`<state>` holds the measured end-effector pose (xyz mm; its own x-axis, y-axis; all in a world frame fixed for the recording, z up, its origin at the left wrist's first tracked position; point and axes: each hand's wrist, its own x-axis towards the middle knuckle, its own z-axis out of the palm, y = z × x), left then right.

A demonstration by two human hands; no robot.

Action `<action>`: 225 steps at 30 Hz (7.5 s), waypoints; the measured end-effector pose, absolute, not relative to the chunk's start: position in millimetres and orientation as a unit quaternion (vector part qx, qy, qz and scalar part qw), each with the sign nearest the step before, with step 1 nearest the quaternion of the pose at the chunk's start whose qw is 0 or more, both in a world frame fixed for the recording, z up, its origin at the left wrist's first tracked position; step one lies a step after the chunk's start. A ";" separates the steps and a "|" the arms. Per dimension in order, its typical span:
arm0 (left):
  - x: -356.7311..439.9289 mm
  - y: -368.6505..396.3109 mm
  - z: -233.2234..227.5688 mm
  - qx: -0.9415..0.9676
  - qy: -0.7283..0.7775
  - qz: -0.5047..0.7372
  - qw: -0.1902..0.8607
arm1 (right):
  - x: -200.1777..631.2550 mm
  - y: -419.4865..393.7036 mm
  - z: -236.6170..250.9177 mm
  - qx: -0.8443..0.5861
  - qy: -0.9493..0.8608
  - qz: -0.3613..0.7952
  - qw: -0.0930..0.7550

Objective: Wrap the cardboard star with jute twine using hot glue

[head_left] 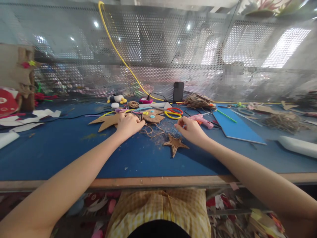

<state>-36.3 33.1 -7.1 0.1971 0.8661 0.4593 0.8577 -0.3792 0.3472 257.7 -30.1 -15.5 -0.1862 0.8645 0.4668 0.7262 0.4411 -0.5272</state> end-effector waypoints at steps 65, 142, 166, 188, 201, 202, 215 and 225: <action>4.9 -19.2 4.9 0.852 0.299 0.428 -0.033 | 248.2 -50.8 -6.9 -0.308 -0.868 0.182 0.346; -14.4 -19.9 -0.3 0.889 0.326 0.321 -0.010 | 282.8 -35.8 12.2 -0.325 -0.922 0.166 0.129; -18.3 -16.9 5.2 0.863 0.363 0.351 0.004 | 282.6 -26.8 -8.3 -0.392 -0.861 -0.032 0.323; -15.4 -20.3 5.4 0.876 0.368 0.312 0.011 | 282.7 -33.3 1.5 -0.314 -0.930 0.083 0.170; -19.9 -21.6 5.7 0.888 0.351 0.294 0.044 | 302.9 -18.3 0.0 -0.466 -0.824 -0.121 0.299; -20.2 -22.1 6.0 0.889 0.350 0.291 0.050 | 307.4 -15.2 0.0 -0.505 -0.795 -0.127 0.311; -17.3 -26.3 2.2 0.880 0.354 0.311 0.062 | 357.5 2.3 -8.5 -0.750 -0.656 -0.078 0.039; -7.4 -28.0 -4.5 0.874 0.366 0.314 0.050 | 356.7 15.1 -18.4 -0.733 -0.672 -0.079 0.071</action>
